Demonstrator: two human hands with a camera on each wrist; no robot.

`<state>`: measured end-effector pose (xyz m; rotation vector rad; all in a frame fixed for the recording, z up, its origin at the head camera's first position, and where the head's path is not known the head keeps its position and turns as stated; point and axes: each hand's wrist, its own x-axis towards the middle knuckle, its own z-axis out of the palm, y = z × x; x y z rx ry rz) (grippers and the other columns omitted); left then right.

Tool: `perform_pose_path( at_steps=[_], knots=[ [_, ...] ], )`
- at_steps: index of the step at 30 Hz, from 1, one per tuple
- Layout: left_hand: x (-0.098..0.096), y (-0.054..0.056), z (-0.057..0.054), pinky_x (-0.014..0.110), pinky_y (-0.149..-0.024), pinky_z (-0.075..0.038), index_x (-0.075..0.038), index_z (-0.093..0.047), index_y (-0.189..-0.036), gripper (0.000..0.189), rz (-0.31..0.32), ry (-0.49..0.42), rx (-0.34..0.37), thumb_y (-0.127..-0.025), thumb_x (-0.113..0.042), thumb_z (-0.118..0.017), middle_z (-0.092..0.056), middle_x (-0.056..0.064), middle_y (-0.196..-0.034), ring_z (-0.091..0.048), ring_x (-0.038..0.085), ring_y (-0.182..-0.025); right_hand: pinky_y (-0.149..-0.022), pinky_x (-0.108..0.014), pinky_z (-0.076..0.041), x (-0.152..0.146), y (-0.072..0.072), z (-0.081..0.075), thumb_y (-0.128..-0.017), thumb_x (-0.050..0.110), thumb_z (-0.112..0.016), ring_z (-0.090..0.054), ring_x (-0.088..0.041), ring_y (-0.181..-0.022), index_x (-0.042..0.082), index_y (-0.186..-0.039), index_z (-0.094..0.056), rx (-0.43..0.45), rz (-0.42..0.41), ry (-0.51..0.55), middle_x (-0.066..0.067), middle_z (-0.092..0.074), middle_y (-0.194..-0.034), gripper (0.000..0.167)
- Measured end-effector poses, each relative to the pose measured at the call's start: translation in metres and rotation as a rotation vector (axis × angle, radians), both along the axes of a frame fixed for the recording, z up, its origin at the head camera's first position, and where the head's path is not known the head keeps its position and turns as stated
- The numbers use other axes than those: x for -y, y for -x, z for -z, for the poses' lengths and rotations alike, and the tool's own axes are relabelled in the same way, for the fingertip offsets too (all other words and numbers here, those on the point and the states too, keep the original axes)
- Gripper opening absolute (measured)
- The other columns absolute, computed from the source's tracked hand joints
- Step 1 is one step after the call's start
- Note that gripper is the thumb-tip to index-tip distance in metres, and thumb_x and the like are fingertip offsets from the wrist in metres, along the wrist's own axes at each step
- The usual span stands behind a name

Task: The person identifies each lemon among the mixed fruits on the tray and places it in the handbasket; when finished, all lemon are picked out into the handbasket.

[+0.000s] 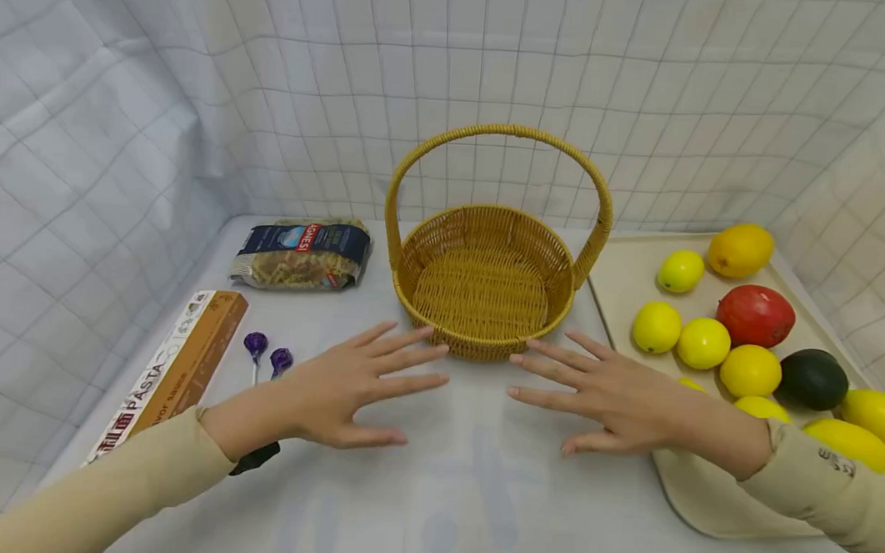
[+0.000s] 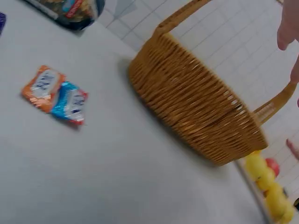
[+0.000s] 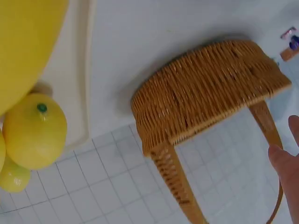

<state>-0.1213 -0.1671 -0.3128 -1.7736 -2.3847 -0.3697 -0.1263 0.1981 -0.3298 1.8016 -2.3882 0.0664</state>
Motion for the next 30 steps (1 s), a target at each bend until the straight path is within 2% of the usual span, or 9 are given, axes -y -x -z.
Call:
perform_pose_path(
  at_steps=[5,8,11,14,16,19,22,25,30],
  knots=[
    [-0.002,-0.002,-0.033,0.049,-0.107,-0.021,-0.007,-0.046,-0.139,0.054,-0.159,-0.459,0.113,-0.096,-0.04,-0.05,-0.034,0.014,-0.146,-0.027,0.033,-0.133,-0.11,-0.042,-0.009,-0.032,0.0,-0.03,-0.098,0.05,-0.037,-0.02,-0.029,-0.136,0.013,-0.148,-0.032,0.0,0.201,0.192,-0.012,-0.025,-0.151,0.062],
    [0.0,-0.006,-0.035,0.047,-0.104,-0.028,-0.005,-0.046,-0.139,0.052,-0.285,-0.621,0.174,-0.095,-0.032,-0.056,-0.032,0.011,-0.147,-0.029,0.03,-0.133,-0.108,-0.027,-0.016,-0.062,-0.011,-0.032,-0.098,0.034,-0.049,-0.026,-0.02,-0.135,0.012,-0.145,-0.038,0.069,0.402,0.391,-0.009,-0.033,-0.147,0.053],
    [-0.002,-0.009,-0.02,0.047,-0.104,-0.028,-0.009,-0.041,-0.142,0.054,-0.43,-0.71,0.305,-0.092,-0.016,-0.062,-0.028,0.003,-0.15,-0.025,0.024,-0.135,-0.101,-0.013,-0.023,-0.086,-0.031,-0.021,-0.09,0.01,-0.064,-0.035,-0.007,-0.128,0.01,-0.138,-0.048,0.117,0.61,0.578,-0.004,-0.045,-0.139,0.051],
    [-0.009,-0.009,0.003,0.047,-0.106,-0.023,-0.012,-0.037,-0.145,0.063,-0.525,-0.803,0.503,-0.089,-0.001,-0.062,-0.022,-0.001,-0.152,-0.019,0.019,-0.137,-0.09,-0.005,-0.028,-0.1,-0.05,-0.003,-0.086,-0.001,-0.065,-0.041,0.005,-0.115,0.009,-0.132,-0.055,0.212,0.823,0.701,0.008,-0.053,-0.129,0.048],
    [-0.016,-0.006,0.019,0.045,-0.107,-0.021,-0.014,-0.034,-0.147,0.063,-0.563,-0.847,0.633,-0.09,-0.001,-0.06,-0.018,-0.002,-0.152,-0.014,0.015,-0.138,-0.086,-0.004,-0.033,-0.104,-0.058,0.01,-0.09,0.001,-0.061,-0.045,0.005,-0.109,0.006,-0.129,-0.056,0.339,0.903,0.773,0.01,-0.055,-0.124,0.04],
    [-0.028,0.001,0.041,0.046,-0.108,-0.018,-0.015,-0.033,-0.147,0.061,-0.605,-0.903,0.75,-0.092,-0.008,-0.06,-0.015,-0.001,-0.153,-0.01,0.012,-0.138,-0.082,-0.004,-0.034,-0.104,-0.064,0.029,-0.097,0.01,-0.052,-0.044,0.004,-0.109,0.007,-0.132,-0.052,0.606,0.981,0.86,0.014,-0.054,-0.123,0.036],
    [-0.041,0.007,0.059,0.046,-0.108,-0.017,-0.017,-0.034,-0.147,0.06,-0.649,-0.96,0.804,-0.093,-0.016,-0.061,-0.013,0.002,-0.154,-0.011,0.011,-0.137,-0.085,-0.005,-0.034,-0.101,-0.067,0.048,-0.099,0.014,-0.048,-0.04,0.004,-0.114,0.007,-0.138,-0.045,0.76,0.997,0.903,0.013,-0.05,-0.128,0.04],
    [-0.053,0.013,0.07,0.046,-0.108,-0.017,-0.019,-0.033,-0.147,0.062,-0.685,-0.994,0.822,-0.092,-0.02,-0.062,-0.008,0.002,-0.155,-0.008,0.012,-0.138,-0.088,-0.005,-0.032,-0.098,-0.067,0.061,-0.099,0.016,-0.05,-0.036,0.004,-0.117,0.008,-0.141,-0.042,0.789,1.024,0.915,0.016,-0.046,-0.13,0.044],
    [-0.064,0.018,0.08,0.046,-0.108,-0.016,-0.024,-0.024,-0.15,0.07,-0.763,-1.003,0.826,-0.092,-0.023,-0.063,0.007,0.0,-0.155,-0.001,0.021,-0.139,-0.09,-0.007,-0.027,-0.097,-0.065,0.068,-0.098,0.026,-0.051,-0.026,-0.021,-0.127,0.011,-0.146,-0.033,0.872,1.112,0.819,-0.004,-0.033,-0.145,0.053]
  ],
)
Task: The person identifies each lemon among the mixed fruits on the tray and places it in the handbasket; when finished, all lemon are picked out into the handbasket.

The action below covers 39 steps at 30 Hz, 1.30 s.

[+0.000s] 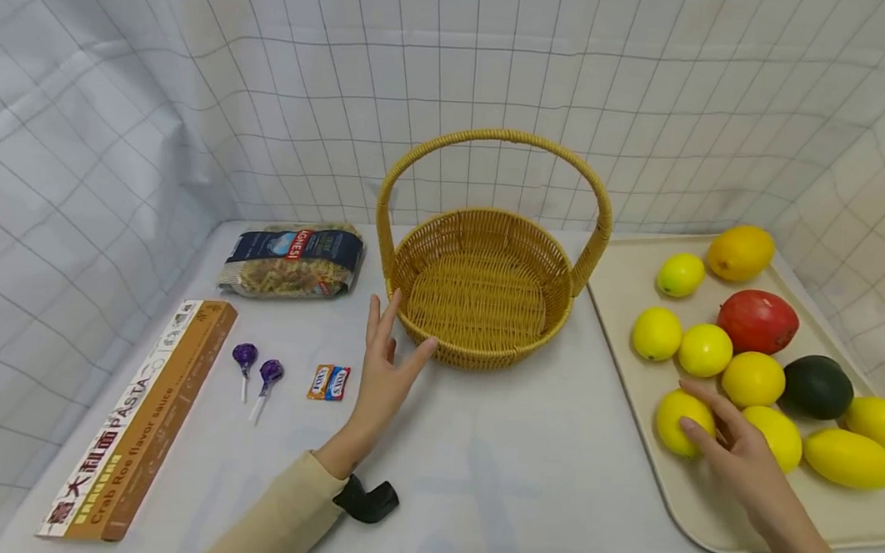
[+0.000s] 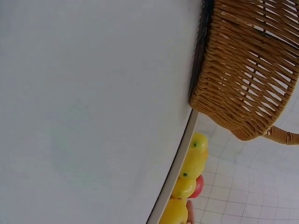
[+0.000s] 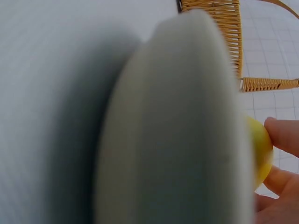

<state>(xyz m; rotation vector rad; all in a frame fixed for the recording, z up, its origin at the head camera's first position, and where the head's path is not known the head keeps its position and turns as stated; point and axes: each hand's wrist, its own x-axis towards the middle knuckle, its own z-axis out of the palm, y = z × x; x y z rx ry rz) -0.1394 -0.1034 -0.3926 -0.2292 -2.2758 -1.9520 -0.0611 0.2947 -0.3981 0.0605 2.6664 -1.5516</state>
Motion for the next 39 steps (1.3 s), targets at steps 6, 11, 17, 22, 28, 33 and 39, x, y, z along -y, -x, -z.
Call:
perform_pose_path(
  at_steps=[6,11,17,22,28,33,39],
  knots=[
    [-0.003,0.001,0.008,0.047,-0.108,-0.015,-0.025,-0.016,-0.151,0.071,0.022,-0.023,0.01,-0.095,-0.02,-0.058,0.007,0.003,-0.154,0.001,0.021,-0.139,-0.094,-0.051,-0.035,0.009,0.003,-0.007,-0.093,0.029,-0.06,-0.033,-0.045,-0.116,0.006,-0.147,-0.026,0.072,-0.025,-0.091,-0.025,-0.023,-0.145,0.067],
    [-0.006,-0.001,0.009,0.045,-0.109,-0.015,-0.027,-0.014,-0.151,0.07,0.013,-0.065,0.011,-0.096,-0.021,-0.056,0.006,0.001,-0.154,0.0,0.016,-0.138,-0.093,-0.051,-0.039,0.016,0.009,-0.017,-0.092,0.023,-0.062,-0.035,-0.048,-0.117,0.005,-0.145,-0.032,0.03,-0.088,-0.059,-0.023,-0.029,-0.143,0.063],
    [-0.008,0.0,0.01,0.041,-0.109,-0.016,-0.033,-0.016,-0.15,0.069,0.011,-0.097,0.016,-0.095,-0.023,-0.057,0.004,-0.005,-0.153,-0.002,0.011,-0.138,-0.078,-0.026,-0.047,0.038,0.026,-0.054,-0.096,0.018,-0.054,-0.037,-0.045,-0.117,0.014,-0.147,-0.031,-0.002,-0.193,0.092,-0.018,-0.028,-0.143,0.056],
    [-0.01,0.0,0.013,0.042,-0.109,-0.016,-0.03,-0.016,-0.151,0.07,0.009,-0.104,0.012,-0.095,-0.024,-0.058,0.003,-0.005,-0.154,-0.003,0.012,-0.138,-0.084,-0.028,-0.045,0.077,0.06,-0.074,-0.097,0.02,-0.054,-0.043,-0.033,-0.113,0.014,-0.146,-0.032,-0.024,-0.305,0.193,-0.011,-0.035,-0.14,0.055],
    [-0.012,-0.001,0.017,0.044,-0.108,-0.018,-0.027,-0.015,-0.151,0.07,0.0,-0.084,0.02,-0.095,-0.025,-0.057,0.003,-0.002,-0.154,-0.003,0.015,-0.138,-0.084,-0.031,-0.042,0.139,0.113,-0.068,-0.095,0.021,-0.057,-0.044,-0.025,-0.109,0.008,-0.144,-0.034,0.08,-0.411,0.394,-0.012,-0.041,-0.133,0.056],
    [-0.014,-0.007,0.013,0.044,-0.108,-0.017,-0.024,-0.014,-0.151,0.071,-0.003,-0.087,0.056,-0.095,-0.02,-0.057,0.004,0.0,-0.154,-0.002,0.017,-0.139,-0.082,-0.03,-0.045,0.182,0.145,-0.054,-0.094,0.018,-0.057,-0.05,-0.022,-0.101,0.004,-0.143,-0.033,0.227,-0.446,0.468,-0.016,-0.043,-0.131,0.057],
    [-0.017,-0.018,-0.012,0.048,-0.107,-0.018,-0.014,-0.015,-0.151,0.069,-0.019,-0.089,0.029,-0.095,-0.013,-0.055,0.005,0.007,-0.155,-0.002,0.022,-0.139,-0.089,-0.039,-0.044,0.212,0.17,-0.048,-0.093,0.02,-0.06,-0.048,-0.026,-0.109,0.006,-0.143,-0.036,0.267,-0.479,0.357,-0.016,-0.043,-0.134,0.057]
  ],
)
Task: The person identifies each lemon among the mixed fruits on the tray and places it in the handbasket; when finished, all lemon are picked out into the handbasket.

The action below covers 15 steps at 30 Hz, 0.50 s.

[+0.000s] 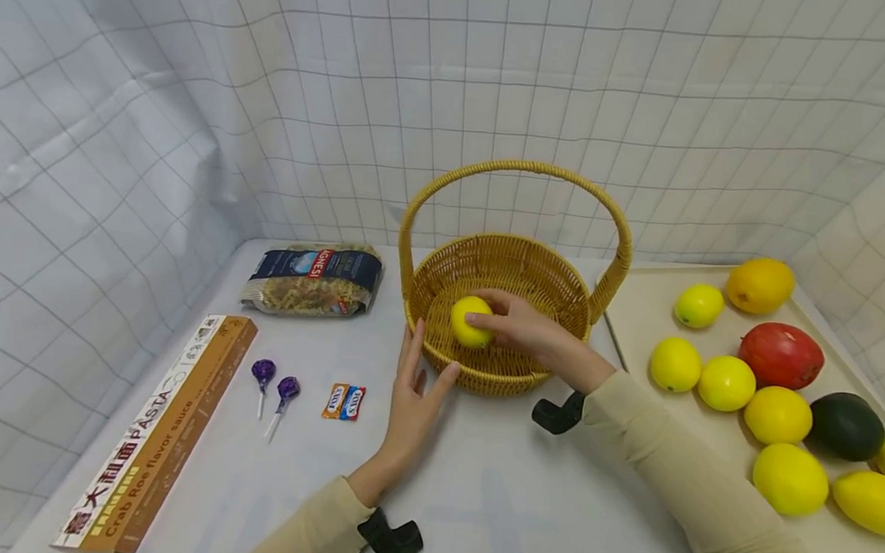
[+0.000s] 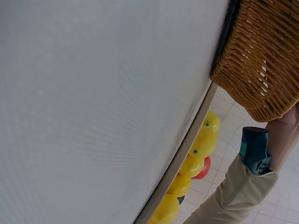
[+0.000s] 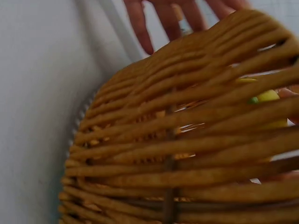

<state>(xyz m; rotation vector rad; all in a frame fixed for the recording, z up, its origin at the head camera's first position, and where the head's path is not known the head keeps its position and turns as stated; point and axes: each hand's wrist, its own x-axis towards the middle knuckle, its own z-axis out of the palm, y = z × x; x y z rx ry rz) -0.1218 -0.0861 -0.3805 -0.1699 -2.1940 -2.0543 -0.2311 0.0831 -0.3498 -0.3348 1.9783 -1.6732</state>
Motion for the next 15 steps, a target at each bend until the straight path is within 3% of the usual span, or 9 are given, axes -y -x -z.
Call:
perform_pose_path(
  at_steps=[5,10,15],
  knots=[
    [-0.002,-0.002,-0.005,0.048,-0.107,-0.02,-0.011,-0.016,-0.151,0.068,-0.02,0.018,0.004,-0.095,-0.012,-0.055,0.005,0.007,-0.154,-0.003,0.023,-0.139,-0.091,-0.041,-0.042,0.006,0.007,0.005,-0.093,0.022,-0.06,-0.045,-0.028,-0.112,0.004,-0.143,-0.035,-0.02,-0.088,-0.113,-0.018,-0.041,-0.134,0.059],
    [-0.003,-0.004,-0.004,0.048,-0.106,-0.021,-0.011,-0.015,-0.151,0.068,-0.02,0.021,-0.002,-0.095,-0.012,-0.056,0.007,0.006,-0.154,-0.003,0.022,-0.139,-0.093,-0.04,-0.043,0.006,0.003,0.011,-0.096,0.014,-0.053,-0.047,-0.03,-0.115,-0.001,-0.143,-0.033,0.043,-0.174,-0.052,-0.022,-0.039,-0.136,0.053],
    [-0.003,-0.002,-0.005,0.046,-0.107,-0.02,-0.013,-0.017,-0.15,0.067,-0.023,0.042,-0.032,-0.096,-0.013,-0.055,0.007,0.003,-0.154,-0.003,0.018,-0.139,-0.1,-0.042,-0.036,0.0,-0.001,0.006,-0.099,0.013,-0.048,-0.04,-0.03,-0.125,-0.002,-0.143,-0.033,-0.087,-0.253,-0.106,-0.019,-0.037,-0.142,0.049]
  ],
)
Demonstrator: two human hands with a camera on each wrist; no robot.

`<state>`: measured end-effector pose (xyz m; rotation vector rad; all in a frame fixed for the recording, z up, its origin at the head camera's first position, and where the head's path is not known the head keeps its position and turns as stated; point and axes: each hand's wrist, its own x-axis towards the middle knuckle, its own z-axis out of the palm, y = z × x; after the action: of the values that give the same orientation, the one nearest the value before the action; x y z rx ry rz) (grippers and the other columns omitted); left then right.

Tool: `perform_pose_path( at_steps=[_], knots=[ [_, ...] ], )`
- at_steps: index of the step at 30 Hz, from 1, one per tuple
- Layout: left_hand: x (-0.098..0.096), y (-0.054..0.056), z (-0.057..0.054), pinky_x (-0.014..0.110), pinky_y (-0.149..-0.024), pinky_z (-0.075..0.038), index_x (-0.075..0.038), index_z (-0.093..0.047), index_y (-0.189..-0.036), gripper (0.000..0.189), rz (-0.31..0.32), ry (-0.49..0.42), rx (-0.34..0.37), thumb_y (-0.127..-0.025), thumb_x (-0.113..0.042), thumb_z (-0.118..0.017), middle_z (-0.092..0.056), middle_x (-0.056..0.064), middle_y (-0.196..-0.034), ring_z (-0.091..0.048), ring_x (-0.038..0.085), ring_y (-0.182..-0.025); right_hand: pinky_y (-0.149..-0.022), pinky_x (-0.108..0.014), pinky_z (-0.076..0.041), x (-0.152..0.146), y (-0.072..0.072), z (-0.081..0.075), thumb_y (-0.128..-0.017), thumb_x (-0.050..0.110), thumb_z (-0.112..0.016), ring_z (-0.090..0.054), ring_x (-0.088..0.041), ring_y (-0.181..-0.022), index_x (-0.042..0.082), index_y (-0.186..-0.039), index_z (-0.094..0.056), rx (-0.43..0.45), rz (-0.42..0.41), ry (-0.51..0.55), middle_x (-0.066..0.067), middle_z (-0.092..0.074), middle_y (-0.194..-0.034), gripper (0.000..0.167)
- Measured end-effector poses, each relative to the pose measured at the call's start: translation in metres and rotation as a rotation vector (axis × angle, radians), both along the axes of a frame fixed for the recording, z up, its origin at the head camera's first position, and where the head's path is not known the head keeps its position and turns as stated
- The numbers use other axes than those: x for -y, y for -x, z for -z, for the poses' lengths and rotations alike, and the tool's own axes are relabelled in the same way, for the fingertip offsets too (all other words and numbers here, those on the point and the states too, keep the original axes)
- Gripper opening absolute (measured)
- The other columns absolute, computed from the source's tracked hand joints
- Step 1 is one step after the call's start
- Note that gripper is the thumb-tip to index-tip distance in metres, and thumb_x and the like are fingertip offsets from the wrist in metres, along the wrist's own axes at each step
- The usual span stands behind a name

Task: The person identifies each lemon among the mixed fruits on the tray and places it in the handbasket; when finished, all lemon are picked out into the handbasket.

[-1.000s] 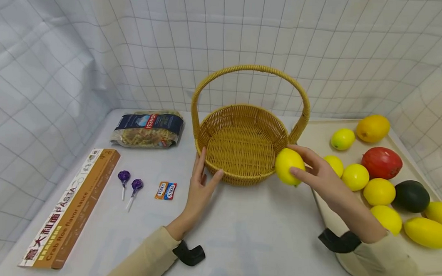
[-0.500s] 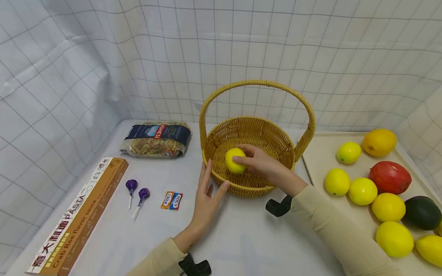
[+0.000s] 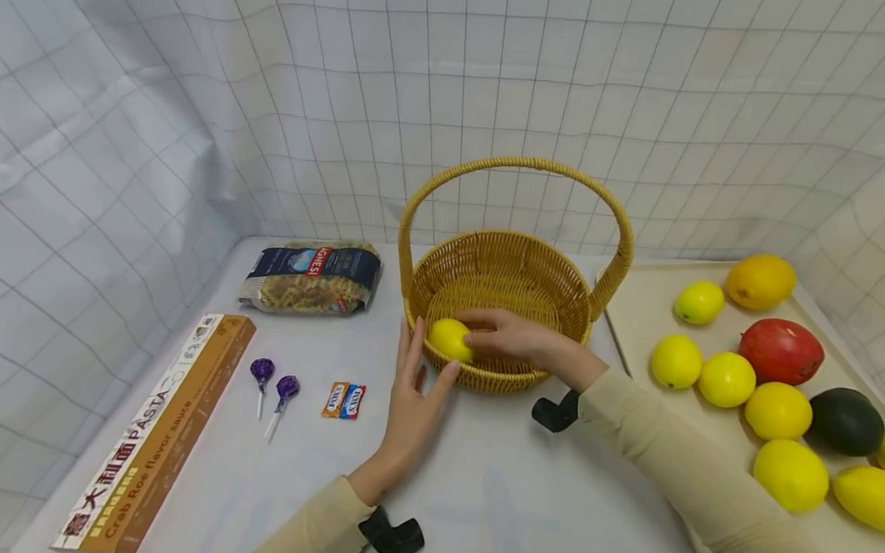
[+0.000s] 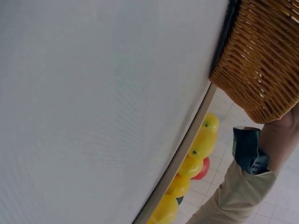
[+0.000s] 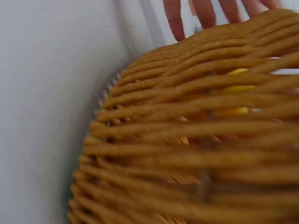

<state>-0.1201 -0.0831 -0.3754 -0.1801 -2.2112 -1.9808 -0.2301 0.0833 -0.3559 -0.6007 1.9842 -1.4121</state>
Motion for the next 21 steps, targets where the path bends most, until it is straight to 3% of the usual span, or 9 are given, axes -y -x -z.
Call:
perform_pose_path(
  at_steps=[3,6,10,13,16,19,21],
  knots=[
    [0.002,0.002,-0.001,0.045,-0.107,-0.02,-0.012,-0.017,-0.15,0.067,0.003,0.008,-0.008,-0.095,-0.013,-0.056,0.008,0.003,-0.154,-0.003,0.019,-0.139,-0.102,-0.045,-0.031,-0.014,-0.009,-0.011,-0.099,0.021,-0.048,-0.035,-0.028,-0.129,0.002,-0.144,-0.035,-0.134,0.004,-0.054,-0.015,-0.037,-0.143,0.051],
    [0.005,0.003,-0.001,0.045,-0.107,-0.02,-0.01,-0.018,-0.15,0.067,0.012,0.005,-0.021,-0.095,-0.012,-0.057,0.008,0.003,-0.154,-0.004,0.021,-0.139,-0.103,-0.045,-0.03,-0.045,-0.025,-0.027,-0.099,0.024,-0.048,-0.034,-0.026,-0.13,0.005,-0.144,-0.035,-0.212,0.006,-0.04,-0.013,-0.037,-0.144,0.051],
    [0.004,0.005,0.003,0.046,-0.107,-0.02,-0.01,-0.019,-0.149,0.067,0.02,-0.011,-0.043,-0.094,-0.01,-0.058,0.008,0.003,-0.154,-0.004,0.02,-0.139,-0.1,-0.032,-0.035,-0.112,-0.061,-0.048,-0.1,0.014,-0.046,-0.037,-0.023,-0.129,0.007,-0.143,-0.038,-0.278,0.011,-0.006,-0.011,-0.039,-0.143,0.045],
    [0.004,0.005,0.005,0.046,-0.107,-0.021,-0.009,-0.019,-0.15,0.068,0.018,-0.009,-0.044,-0.094,-0.01,-0.058,0.007,0.003,-0.154,-0.003,0.019,-0.139,-0.094,-0.021,-0.039,-0.168,-0.093,-0.054,-0.1,0.004,-0.042,-0.042,-0.017,-0.124,0.007,-0.142,-0.04,-0.351,0.081,-0.035,-0.01,-0.043,-0.141,0.042],
    [0.004,0.006,0.006,0.046,-0.107,-0.021,-0.01,-0.018,-0.15,0.068,0.02,-0.005,-0.044,-0.094,-0.011,-0.058,0.007,0.003,-0.154,-0.002,0.019,-0.139,-0.086,-0.013,-0.04,-0.224,-0.123,-0.041,-0.1,0.0,-0.039,-0.046,-0.005,-0.118,0.007,-0.142,-0.039,-0.389,0.247,-0.131,0.0,-0.047,-0.137,0.042],
    [0.003,0.007,0.005,0.047,-0.106,-0.022,-0.01,-0.018,-0.15,0.067,0.024,-0.002,-0.047,-0.095,-0.012,-0.057,0.008,0.003,-0.154,-0.002,0.018,-0.139,-0.078,-0.006,-0.038,-0.267,-0.146,-0.012,-0.1,0.004,-0.042,-0.044,0.01,-0.111,0.005,-0.143,-0.036,-0.378,0.436,-0.252,0.019,-0.048,-0.128,0.043],
    [0.003,0.008,0.004,0.047,-0.106,-0.022,-0.011,-0.018,-0.15,0.067,0.026,-0.004,-0.047,-0.095,-0.012,-0.057,0.007,0.002,-0.154,-0.002,0.018,-0.139,-0.079,-0.004,-0.036,-0.283,-0.159,0.007,-0.1,0.006,-0.044,-0.039,0.017,-0.109,0.006,-0.145,-0.032,-0.371,0.511,-0.286,0.028,-0.042,-0.124,0.046]
  ],
)
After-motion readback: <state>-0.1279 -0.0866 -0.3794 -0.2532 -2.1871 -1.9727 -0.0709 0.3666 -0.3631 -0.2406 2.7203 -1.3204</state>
